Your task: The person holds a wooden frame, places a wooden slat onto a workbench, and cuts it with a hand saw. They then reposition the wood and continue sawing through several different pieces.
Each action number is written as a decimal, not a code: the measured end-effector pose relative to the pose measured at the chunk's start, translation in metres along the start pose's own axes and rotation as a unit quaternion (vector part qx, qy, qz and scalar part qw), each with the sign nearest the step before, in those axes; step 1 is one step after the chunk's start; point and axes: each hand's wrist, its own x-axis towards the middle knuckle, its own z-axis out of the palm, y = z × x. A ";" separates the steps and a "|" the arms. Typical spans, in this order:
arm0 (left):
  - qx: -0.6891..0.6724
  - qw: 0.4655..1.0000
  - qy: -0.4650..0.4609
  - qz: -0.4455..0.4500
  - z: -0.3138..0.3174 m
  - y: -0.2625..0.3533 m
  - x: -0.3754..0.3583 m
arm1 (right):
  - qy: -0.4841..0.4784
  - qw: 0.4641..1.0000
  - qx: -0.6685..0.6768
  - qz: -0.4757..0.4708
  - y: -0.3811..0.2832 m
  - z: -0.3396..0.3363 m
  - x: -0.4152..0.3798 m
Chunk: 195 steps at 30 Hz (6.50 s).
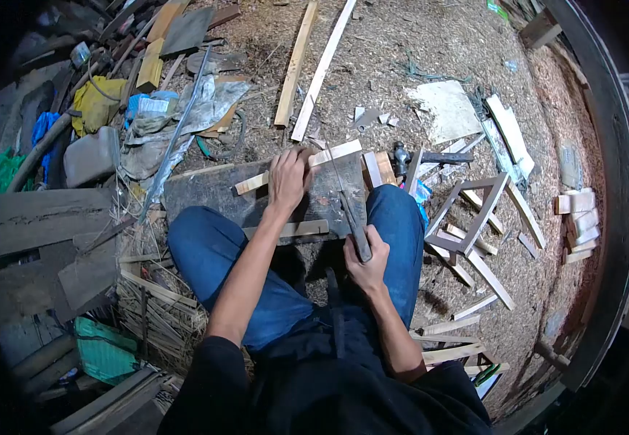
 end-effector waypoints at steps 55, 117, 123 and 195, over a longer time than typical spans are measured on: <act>0.094 0.934 -0.193 -0.284 0.018 0.006 0.056 | 0.002 0.994 -0.036 0.099 -0.026 -0.017 -0.021; 0.076 0.941 -0.185 -0.272 0.020 -0.005 0.051 | 0.024 0.995 0.046 0.087 0.015 0.026 -0.010; 0.083 0.939 -0.205 -0.263 0.017 -0.005 0.052 | 0.010 0.996 0.016 0.082 0.014 0.027 0.002; 0.069 0.975 0.094 -0.191 0.050 -0.003 0.029 | 0.004 0.991 -0.016 0.130 -0.085 -0.006 -0.023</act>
